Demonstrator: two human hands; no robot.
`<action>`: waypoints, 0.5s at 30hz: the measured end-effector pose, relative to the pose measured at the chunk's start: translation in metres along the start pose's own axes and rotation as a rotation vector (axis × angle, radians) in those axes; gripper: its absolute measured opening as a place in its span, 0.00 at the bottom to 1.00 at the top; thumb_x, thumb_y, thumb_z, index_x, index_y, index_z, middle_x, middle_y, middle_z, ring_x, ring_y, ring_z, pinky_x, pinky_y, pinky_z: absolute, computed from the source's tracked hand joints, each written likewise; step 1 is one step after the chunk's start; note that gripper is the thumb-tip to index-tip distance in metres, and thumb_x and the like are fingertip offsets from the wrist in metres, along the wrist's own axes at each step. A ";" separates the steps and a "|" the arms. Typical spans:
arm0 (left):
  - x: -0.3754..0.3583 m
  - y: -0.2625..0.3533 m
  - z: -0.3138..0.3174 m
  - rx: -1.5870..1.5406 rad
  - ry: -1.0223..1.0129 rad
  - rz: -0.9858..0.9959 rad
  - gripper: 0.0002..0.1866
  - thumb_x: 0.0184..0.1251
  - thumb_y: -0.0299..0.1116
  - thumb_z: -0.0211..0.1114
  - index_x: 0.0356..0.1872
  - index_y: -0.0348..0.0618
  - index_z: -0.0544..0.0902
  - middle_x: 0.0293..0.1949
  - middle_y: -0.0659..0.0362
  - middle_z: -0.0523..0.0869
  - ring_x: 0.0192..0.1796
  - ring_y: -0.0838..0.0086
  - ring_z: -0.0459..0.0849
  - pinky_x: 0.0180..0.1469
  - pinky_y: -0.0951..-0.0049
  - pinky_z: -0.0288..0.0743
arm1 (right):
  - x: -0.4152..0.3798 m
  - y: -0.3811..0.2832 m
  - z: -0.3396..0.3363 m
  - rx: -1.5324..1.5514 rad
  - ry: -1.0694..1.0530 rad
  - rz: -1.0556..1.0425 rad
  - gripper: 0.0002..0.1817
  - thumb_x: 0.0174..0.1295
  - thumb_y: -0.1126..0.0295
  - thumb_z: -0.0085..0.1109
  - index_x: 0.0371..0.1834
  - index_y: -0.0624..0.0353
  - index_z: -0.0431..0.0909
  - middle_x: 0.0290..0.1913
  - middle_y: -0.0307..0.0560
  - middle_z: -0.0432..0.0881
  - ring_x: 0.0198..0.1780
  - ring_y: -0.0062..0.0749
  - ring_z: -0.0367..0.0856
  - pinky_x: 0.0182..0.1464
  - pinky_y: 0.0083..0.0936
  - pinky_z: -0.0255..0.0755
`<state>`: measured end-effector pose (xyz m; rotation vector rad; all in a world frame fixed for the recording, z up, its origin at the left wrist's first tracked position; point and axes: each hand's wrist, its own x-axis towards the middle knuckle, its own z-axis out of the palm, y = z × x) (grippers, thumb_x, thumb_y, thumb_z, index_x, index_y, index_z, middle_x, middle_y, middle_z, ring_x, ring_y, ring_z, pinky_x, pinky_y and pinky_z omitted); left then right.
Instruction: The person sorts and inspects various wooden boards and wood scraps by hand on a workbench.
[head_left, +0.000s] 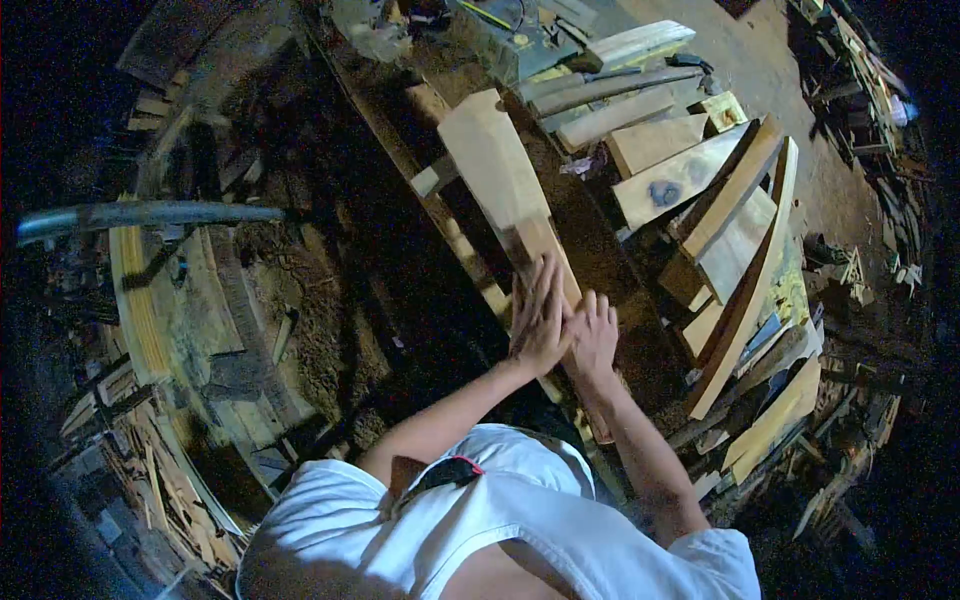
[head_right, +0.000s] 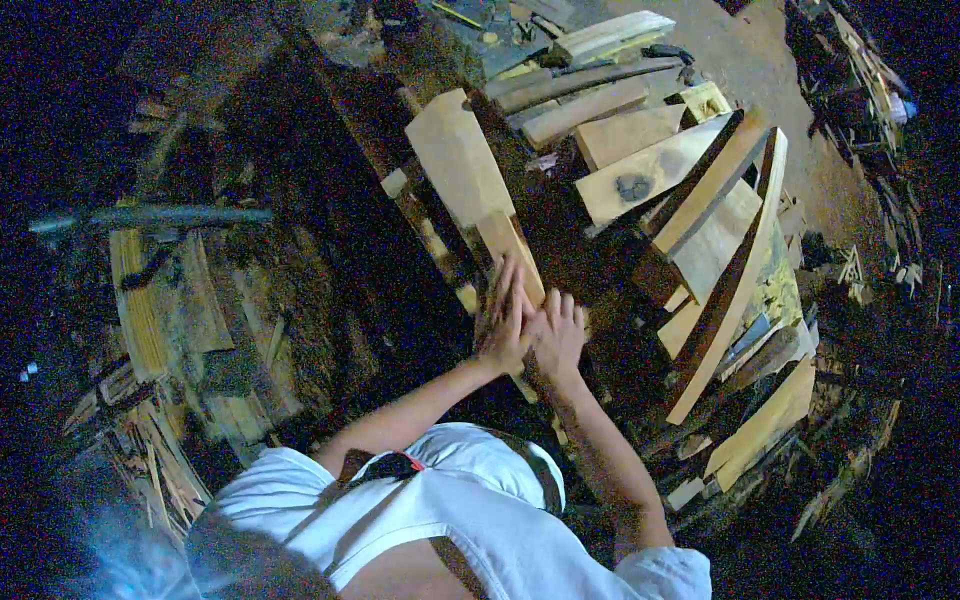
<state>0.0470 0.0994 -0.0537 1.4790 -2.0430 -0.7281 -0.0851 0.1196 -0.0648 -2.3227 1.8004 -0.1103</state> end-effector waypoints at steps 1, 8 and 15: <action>0.017 -0.010 -0.001 -0.086 0.098 -0.044 0.38 0.72 0.48 0.49 0.73 0.32 0.50 0.75 0.41 0.50 0.77 0.49 0.47 0.74 0.41 0.36 | 0.027 -0.012 -0.019 0.024 0.000 0.007 0.18 0.56 0.67 0.52 0.50 0.53 0.77 0.51 0.53 0.72 0.54 0.50 0.69 0.52 0.42 0.66; 0.185 -0.136 -0.053 0.045 0.271 0.094 0.37 0.70 0.40 0.51 0.72 0.29 0.48 0.74 0.38 0.49 0.77 0.47 0.45 0.77 0.54 0.39 | 0.236 -0.020 0.017 -0.091 0.267 -0.084 0.17 0.59 0.62 0.52 0.51 0.52 0.76 0.53 0.48 0.72 0.54 0.44 0.70 0.50 0.40 0.69; 0.234 -0.146 -0.062 0.177 0.329 -0.069 0.40 0.68 0.48 0.52 0.71 0.29 0.53 0.74 0.38 0.52 0.77 0.47 0.48 0.75 0.46 0.38 | 0.288 -0.018 0.027 -0.003 0.385 -0.084 0.12 0.59 0.61 0.53 0.44 0.51 0.78 0.46 0.42 0.72 0.47 0.40 0.72 0.43 0.38 0.70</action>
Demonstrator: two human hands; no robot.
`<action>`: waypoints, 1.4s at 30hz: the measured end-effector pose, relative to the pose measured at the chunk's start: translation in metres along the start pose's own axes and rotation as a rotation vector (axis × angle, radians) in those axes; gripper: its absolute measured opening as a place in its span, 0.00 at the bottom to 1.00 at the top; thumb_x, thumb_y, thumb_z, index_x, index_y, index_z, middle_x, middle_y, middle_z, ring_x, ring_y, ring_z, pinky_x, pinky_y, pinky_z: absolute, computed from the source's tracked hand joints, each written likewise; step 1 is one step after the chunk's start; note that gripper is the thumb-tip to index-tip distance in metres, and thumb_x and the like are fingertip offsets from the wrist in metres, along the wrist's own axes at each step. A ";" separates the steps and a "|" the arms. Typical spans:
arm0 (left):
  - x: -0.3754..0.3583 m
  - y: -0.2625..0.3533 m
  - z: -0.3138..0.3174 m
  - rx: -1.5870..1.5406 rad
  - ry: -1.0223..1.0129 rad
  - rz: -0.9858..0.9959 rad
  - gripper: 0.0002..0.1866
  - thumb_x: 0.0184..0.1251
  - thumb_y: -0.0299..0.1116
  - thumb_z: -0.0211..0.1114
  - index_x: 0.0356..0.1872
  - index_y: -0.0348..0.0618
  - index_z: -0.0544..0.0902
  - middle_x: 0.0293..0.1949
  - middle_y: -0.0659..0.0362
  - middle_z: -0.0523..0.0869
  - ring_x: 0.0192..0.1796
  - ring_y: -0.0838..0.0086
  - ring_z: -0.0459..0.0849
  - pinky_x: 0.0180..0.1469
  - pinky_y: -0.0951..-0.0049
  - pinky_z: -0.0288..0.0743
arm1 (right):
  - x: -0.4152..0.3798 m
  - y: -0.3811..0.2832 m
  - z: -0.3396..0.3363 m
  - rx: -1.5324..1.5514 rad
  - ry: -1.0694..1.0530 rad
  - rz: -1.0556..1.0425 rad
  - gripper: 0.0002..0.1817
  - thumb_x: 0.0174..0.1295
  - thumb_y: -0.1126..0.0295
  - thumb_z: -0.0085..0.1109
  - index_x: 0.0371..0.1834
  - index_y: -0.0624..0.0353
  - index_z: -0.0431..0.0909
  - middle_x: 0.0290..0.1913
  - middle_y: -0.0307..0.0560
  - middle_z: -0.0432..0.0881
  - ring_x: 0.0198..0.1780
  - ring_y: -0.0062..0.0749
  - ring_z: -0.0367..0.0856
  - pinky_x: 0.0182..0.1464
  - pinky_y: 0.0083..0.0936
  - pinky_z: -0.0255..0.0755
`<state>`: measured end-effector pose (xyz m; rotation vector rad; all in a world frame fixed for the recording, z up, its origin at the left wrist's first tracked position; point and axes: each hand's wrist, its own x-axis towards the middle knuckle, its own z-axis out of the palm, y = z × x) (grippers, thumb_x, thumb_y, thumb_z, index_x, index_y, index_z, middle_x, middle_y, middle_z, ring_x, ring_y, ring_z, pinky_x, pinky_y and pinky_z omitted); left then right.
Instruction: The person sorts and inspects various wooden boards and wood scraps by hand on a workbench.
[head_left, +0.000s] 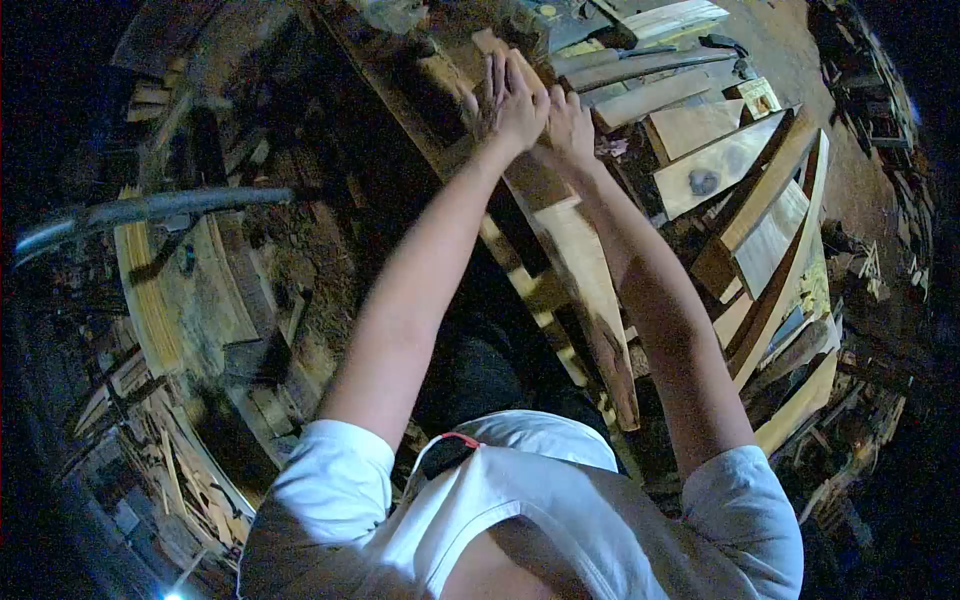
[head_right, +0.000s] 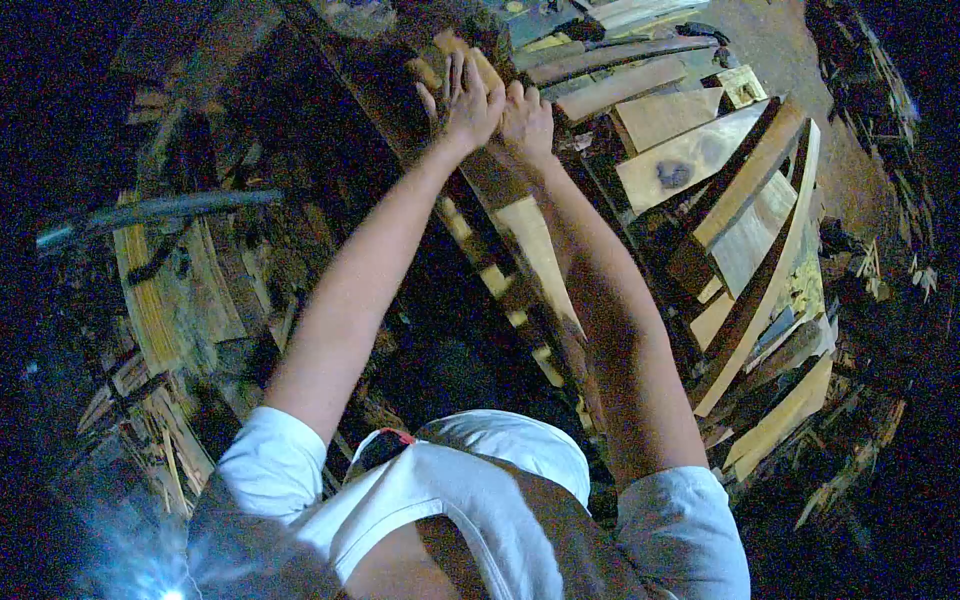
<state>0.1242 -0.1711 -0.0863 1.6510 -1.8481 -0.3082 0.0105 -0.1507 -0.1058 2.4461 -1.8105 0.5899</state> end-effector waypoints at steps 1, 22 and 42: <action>-0.009 -0.009 0.012 0.014 0.063 0.060 0.40 0.69 0.52 0.49 0.71 0.29 0.54 0.75 0.40 0.51 0.77 0.50 0.47 0.72 0.36 0.31 | -0.006 -0.001 -0.003 -0.065 -0.016 -0.014 0.12 0.60 0.61 0.52 0.44 0.51 0.78 0.47 0.42 0.72 0.47 0.40 0.72 0.44 0.38 0.70; -0.154 0.101 -0.064 0.292 -0.410 0.150 0.46 0.62 0.60 0.56 0.72 0.36 0.55 0.76 0.49 0.49 0.79 0.60 0.45 0.67 0.25 0.22 | -0.158 -0.012 -0.123 -0.099 -0.313 0.061 0.31 0.58 0.63 0.53 0.68 0.30 0.67 0.51 0.51 0.74 0.51 0.43 0.71 0.50 0.38 0.68; -0.237 0.124 -0.080 0.196 -0.506 0.256 0.46 0.64 0.64 0.51 0.72 0.36 0.57 0.75 0.50 0.52 0.75 0.55 0.53 0.69 0.29 0.30 | -0.253 -0.008 -0.169 0.077 -0.429 0.092 0.38 0.57 0.65 0.54 0.73 0.22 0.58 0.55 0.53 0.72 0.53 0.48 0.68 0.55 0.41 0.62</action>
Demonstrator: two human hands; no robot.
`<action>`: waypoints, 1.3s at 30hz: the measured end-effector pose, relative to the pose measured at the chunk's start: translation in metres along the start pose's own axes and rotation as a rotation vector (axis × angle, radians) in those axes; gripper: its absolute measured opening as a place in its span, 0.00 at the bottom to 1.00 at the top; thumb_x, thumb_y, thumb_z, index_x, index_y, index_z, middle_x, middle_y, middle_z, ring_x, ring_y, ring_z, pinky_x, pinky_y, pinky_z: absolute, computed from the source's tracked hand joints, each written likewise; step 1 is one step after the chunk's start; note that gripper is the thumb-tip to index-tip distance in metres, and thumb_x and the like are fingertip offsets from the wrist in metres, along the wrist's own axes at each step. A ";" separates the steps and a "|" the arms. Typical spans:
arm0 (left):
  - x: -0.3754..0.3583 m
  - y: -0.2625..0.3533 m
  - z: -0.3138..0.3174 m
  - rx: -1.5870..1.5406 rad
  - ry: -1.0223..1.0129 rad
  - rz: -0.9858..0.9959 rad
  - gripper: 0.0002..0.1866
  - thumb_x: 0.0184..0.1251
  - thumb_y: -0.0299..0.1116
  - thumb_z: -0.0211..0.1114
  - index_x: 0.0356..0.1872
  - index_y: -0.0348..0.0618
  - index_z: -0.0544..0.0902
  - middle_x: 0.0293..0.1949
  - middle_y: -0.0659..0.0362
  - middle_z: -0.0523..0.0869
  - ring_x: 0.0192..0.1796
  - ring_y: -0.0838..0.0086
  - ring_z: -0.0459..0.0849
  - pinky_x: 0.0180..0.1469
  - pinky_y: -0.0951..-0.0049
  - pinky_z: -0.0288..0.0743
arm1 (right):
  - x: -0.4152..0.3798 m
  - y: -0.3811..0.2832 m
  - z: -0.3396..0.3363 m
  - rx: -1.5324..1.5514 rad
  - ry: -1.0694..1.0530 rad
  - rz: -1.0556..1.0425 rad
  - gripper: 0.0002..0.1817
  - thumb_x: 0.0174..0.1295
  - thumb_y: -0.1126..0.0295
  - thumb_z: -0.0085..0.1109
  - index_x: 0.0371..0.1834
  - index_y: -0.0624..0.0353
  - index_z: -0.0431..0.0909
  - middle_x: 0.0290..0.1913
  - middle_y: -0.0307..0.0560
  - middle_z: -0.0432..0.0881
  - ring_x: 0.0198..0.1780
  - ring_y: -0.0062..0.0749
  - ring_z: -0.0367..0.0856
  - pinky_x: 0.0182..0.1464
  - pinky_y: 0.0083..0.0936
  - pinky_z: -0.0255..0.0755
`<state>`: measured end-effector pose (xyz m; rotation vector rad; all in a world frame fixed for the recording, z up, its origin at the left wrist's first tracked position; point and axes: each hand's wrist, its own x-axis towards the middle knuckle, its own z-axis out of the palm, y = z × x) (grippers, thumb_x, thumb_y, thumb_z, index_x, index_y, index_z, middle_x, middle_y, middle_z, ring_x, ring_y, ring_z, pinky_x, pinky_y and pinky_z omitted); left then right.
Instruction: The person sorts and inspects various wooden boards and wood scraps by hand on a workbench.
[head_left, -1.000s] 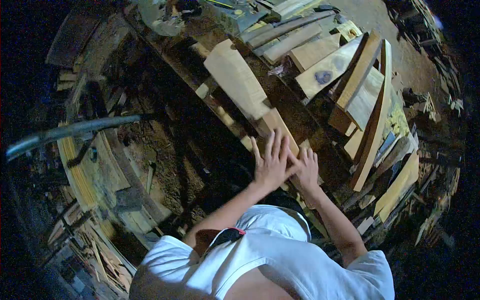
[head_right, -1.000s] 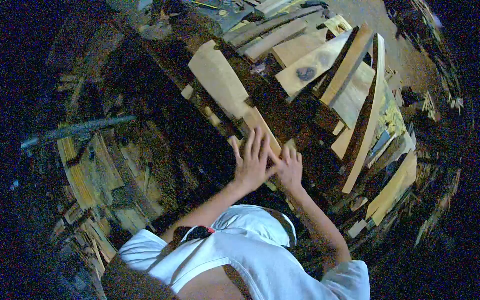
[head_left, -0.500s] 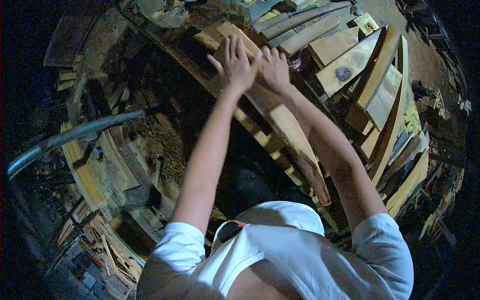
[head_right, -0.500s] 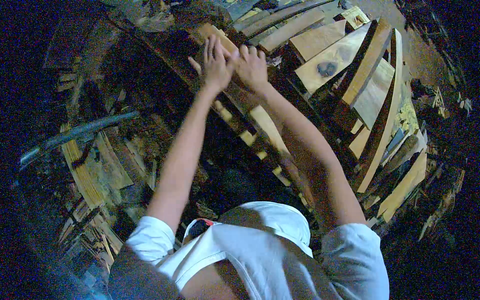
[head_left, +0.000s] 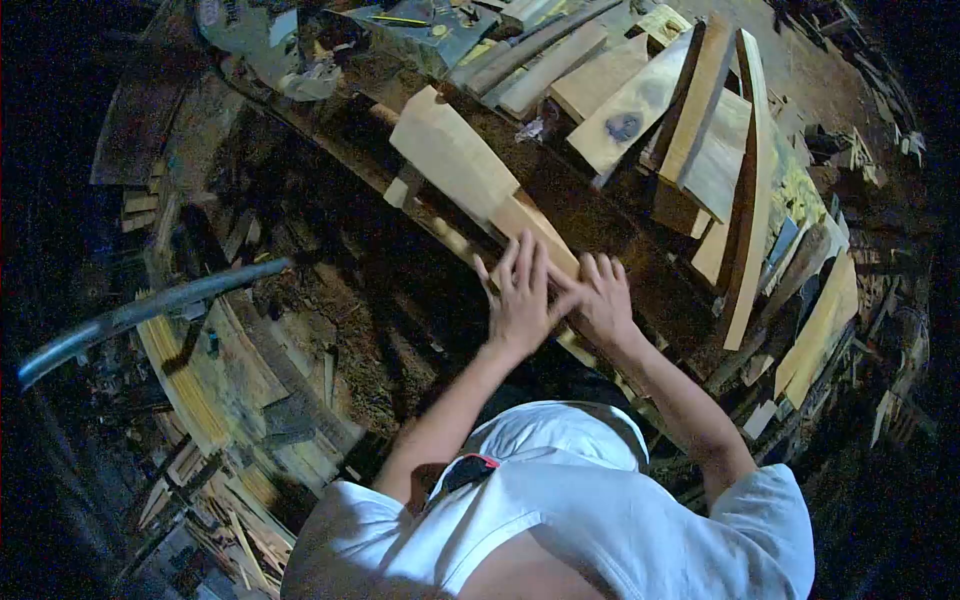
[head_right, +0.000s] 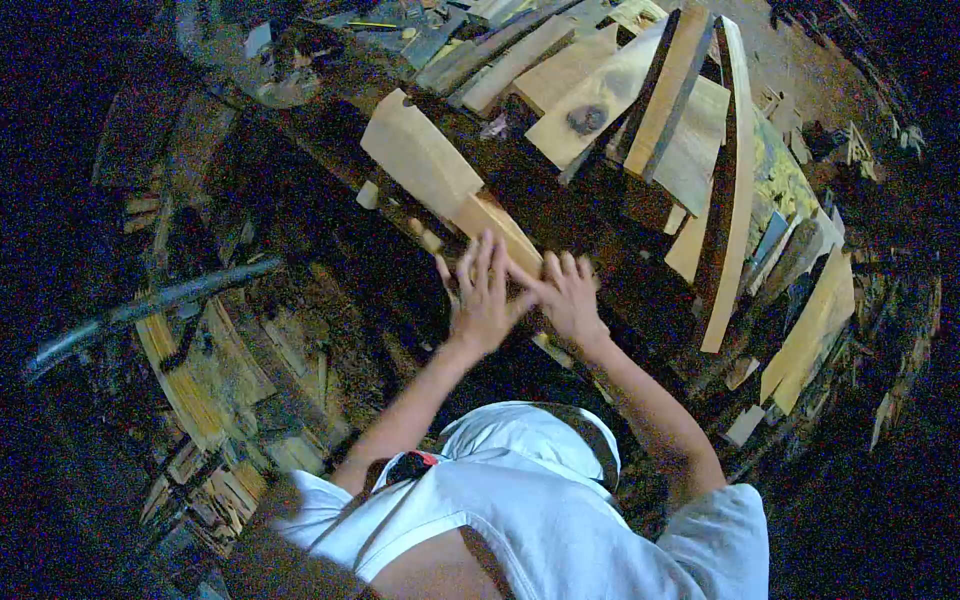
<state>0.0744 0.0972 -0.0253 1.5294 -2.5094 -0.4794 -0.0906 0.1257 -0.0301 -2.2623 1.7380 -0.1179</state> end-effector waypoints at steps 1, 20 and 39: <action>-0.012 0.016 -0.004 0.038 -0.068 0.006 0.47 0.64 0.66 0.50 0.72 0.37 0.57 0.75 0.50 0.52 0.74 0.55 0.53 0.69 0.28 0.31 | -0.020 0.004 0.001 -0.016 0.031 -0.018 0.38 0.57 0.67 0.53 0.73 0.22 0.59 0.52 0.51 0.72 0.51 0.47 0.69 0.55 0.40 0.62; 0.153 -0.219 -0.050 -0.006 0.167 -0.295 0.41 0.71 0.62 0.44 0.73 0.41 0.53 0.76 0.53 0.52 0.77 0.58 0.49 0.70 0.30 0.34 | 0.286 -0.077 0.031 -0.013 0.165 -0.063 0.20 0.60 0.61 0.53 0.57 0.45 0.75 0.54 0.45 0.75 0.57 0.43 0.70 0.56 0.42 0.61; -0.011 0.035 -0.009 -0.061 -0.208 0.146 0.47 0.61 0.66 0.53 0.70 0.34 0.61 0.73 0.50 0.57 0.74 0.59 0.54 0.71 0.29 0.35 | -0.049 0.011 -0.016 0.071 -0.324 0.168 0.36 0.52 0.59 0.60 0.69 0.25 0.67 0.49 0.51 0.73 0.52 0.48 0.69 0.54 0.42 0.62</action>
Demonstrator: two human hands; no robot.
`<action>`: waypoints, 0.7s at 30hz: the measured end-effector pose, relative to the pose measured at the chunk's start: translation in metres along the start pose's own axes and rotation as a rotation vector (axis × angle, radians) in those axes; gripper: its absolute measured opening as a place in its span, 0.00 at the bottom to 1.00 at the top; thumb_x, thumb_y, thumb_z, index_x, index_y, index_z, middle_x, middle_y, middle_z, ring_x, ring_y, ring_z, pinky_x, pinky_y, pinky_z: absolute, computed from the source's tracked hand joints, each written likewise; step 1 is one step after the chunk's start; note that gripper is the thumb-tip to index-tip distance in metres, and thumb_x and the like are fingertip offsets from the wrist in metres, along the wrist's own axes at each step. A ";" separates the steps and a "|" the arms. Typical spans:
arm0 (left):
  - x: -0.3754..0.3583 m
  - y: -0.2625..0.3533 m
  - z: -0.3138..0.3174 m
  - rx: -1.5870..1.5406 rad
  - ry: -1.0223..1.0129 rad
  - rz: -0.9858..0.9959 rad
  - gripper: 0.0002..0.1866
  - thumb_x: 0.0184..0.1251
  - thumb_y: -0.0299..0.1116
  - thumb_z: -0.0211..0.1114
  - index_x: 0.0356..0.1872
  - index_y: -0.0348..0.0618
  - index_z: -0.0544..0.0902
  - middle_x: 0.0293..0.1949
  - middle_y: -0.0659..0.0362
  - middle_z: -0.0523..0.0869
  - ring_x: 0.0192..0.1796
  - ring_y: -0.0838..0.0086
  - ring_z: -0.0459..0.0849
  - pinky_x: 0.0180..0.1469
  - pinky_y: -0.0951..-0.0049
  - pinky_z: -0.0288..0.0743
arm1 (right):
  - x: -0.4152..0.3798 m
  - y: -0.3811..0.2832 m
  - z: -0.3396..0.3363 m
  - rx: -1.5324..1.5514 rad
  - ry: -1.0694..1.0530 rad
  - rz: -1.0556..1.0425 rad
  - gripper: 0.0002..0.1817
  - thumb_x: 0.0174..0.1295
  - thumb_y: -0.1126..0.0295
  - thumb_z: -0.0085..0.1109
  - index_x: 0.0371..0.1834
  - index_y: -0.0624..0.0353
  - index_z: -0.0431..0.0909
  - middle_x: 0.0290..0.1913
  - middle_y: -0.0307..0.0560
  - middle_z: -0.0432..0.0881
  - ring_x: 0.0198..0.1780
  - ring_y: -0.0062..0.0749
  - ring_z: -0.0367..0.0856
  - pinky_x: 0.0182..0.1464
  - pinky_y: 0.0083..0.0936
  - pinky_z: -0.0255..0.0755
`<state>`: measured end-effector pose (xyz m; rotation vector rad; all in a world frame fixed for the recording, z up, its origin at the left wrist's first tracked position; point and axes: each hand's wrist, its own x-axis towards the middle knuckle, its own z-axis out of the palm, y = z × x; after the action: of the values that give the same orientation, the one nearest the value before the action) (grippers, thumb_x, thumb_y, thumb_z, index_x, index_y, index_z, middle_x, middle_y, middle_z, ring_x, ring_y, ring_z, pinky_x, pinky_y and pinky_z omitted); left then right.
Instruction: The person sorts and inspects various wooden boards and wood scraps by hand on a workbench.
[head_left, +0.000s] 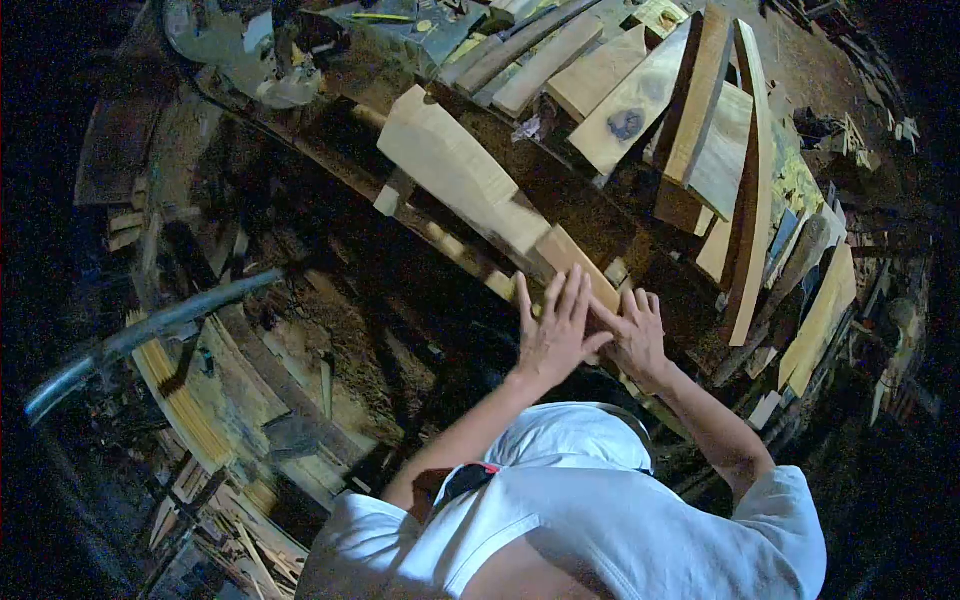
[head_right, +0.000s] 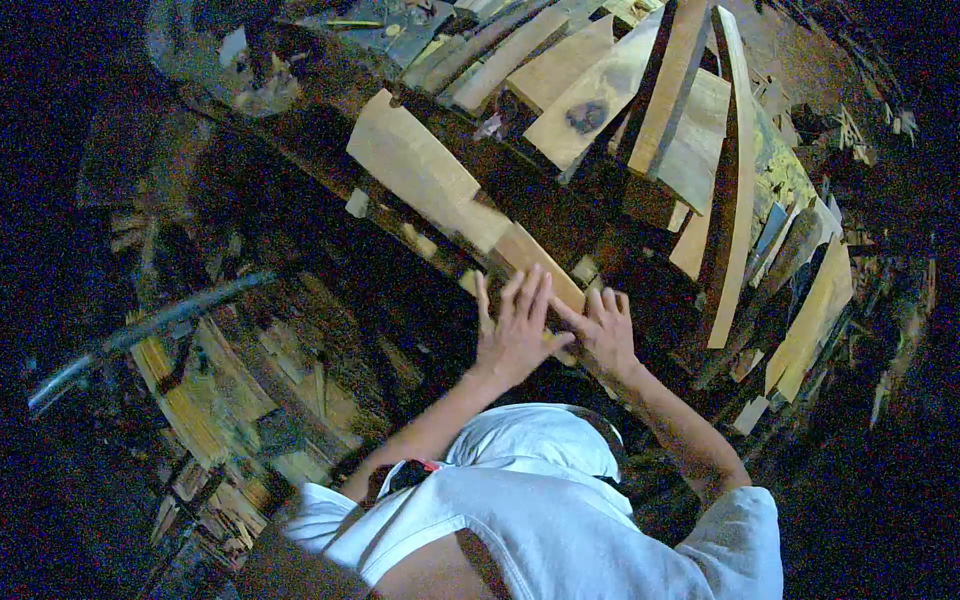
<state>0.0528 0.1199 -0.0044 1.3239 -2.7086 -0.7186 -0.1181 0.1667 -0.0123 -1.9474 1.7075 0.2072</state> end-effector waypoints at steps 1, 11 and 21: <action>0.007 -0.012 -0.003 0.047 0.067 -0.019 0.46 0.62 0.65 0.52 0.70 0.35 0.61 0.73 0.50 0.58 0.74 0.59 0.54 0.71 0.30 0.35 | 0.019 0.003 0.012 -0.088 0.189 -0.078 0.39 0.49 0.58 0.62 0.70 0.24 0.65 0.51 0.53 0.73 0.53 0.49 0.69 0.55 0.42 0.62; 0.143 -0.241 -0.066 0.132 0.476 -0.240 0.43 0.68 0.65 0.45 0.73 0.40 0.56 0.75 0.55 0.55 0.76 0.60 0.52 0.70 0.29 0.31 | 0.303 -0.079 -0.052 -0.117 0.586 -0.254 0.21 0.53 0.58 0.59 0.54 0.37 0.77 0.51 0.47 0.72 0.53 0.42 0.69 0.48 0.39 0.66; 0.094 -0.154 -0.041 0.160 0.413 -0.099 0.42 0.66 0.55 0.57 0.71 0.34 0.57 0.74 0.47 0.56 0.73 0.48 0.54 0.68 0.30 0.41 | 0.206 -0.056 -0.027 -0.093 0.520 -0.169 0.25 0.57 0.60 0.56 0.60 0.29 0.73 0.52 0.48 0.72 0.54 0.43 0.69 0.54 0.42 0.64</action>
<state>0.1160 -0.0485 -0.0487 1.4569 -2.4206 -0.2006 -0.0328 -0.0234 -0.0659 -2.3464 1.8484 -0.3155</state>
